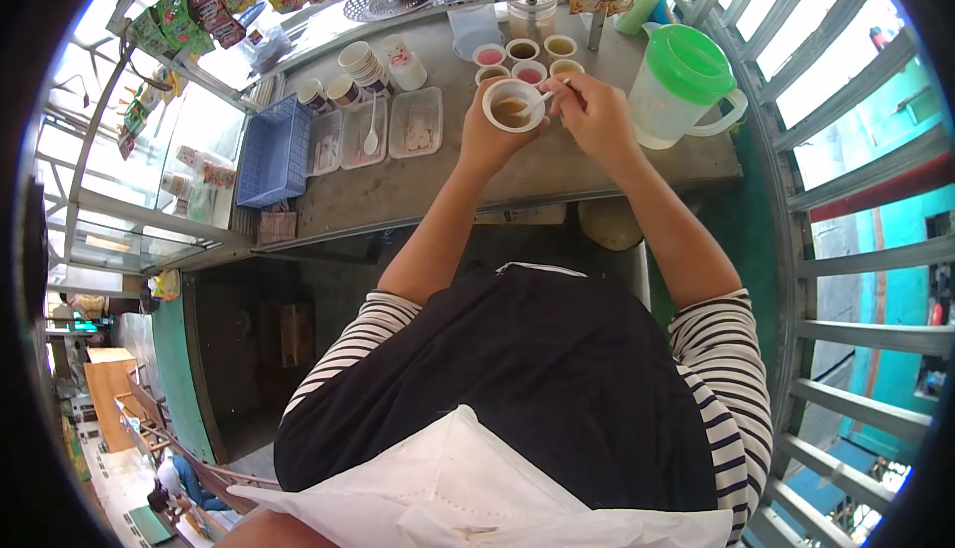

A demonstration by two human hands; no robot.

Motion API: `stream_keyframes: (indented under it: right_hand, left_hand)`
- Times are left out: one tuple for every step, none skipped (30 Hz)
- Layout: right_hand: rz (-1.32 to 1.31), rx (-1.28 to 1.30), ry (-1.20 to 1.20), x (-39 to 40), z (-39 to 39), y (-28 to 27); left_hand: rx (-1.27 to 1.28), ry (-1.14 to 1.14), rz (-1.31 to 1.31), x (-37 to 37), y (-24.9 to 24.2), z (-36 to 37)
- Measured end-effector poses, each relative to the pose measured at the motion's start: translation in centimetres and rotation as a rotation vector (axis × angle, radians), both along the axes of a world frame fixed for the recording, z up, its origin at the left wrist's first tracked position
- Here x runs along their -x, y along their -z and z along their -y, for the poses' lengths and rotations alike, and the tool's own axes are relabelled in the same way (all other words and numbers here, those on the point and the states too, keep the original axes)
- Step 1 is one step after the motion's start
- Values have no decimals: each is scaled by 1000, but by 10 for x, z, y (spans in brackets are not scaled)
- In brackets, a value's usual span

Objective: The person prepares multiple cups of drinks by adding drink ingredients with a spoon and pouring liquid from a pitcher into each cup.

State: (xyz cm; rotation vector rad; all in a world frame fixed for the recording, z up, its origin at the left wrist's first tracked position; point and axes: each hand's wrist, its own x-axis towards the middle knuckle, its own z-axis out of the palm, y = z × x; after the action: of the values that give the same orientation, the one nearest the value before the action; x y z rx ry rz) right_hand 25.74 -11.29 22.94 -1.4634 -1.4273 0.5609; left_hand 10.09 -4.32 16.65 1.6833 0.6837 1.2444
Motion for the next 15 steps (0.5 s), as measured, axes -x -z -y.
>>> stream_keyframes:
  right_hand:
    - [-2, -2, 11, 4, 1, 1]
    - [96, -137, 35, 8, 0, 3]
    - [196, -270, 58, 13, -1, 5]
    - [198, -272, 65, 19, -2, 7]
    - [44, -205, 63, 26, -5, 9]
    - [-110, -139, 58, 34, -7, 12]
    - [-110, -140, 62, 42, -9, 17]
    - [-174, -165, 73, 51, -10, 21]
    - [-238, -190, 84, 59, -12, 23]
    - [-238, -192, 87, 67, -11, 25]
    - [-266, -206, 65, 78, -8, 24]
    - [-294, -220, 44, 85, -7, 24]
    - [-295, -219, 47, 89, -10, 22]
    - [-304, -272, 63, 93, -13, 19]
    - [-312, -326, 76, 95, -18, 15]
  left_hand:
    - [-7, -6, -10, 4, -3, -2]
    - [-10, 4, -11, 8, -7, -4]
    - [-16, 14, -8, 12, -11, -6]
    - [-20, 23, -3, 16, -14, -8]
    - [-23, 29, -3, 19, -14, -12]
    - [-39, 13, 0, 23, -14, -15]
    - [-56, -4, 2, 27, -14, -19]
    - [-57, 0, 1, 32, -13, -22]
    - [-35, 19, 25, 37, -13, -26]
    - [-13, 38, 48, 42, -12, -30]
    - [-13, 42, 47, 48, -14, -33]
    - [-25, 46, 37, 54, -17, -36]
    - [-37, 50, 27, 59, -19, -38]
    - [-35, 51, 26, 63, -19, -41]
    - [-46, 67, 29, 66, -20, -46]
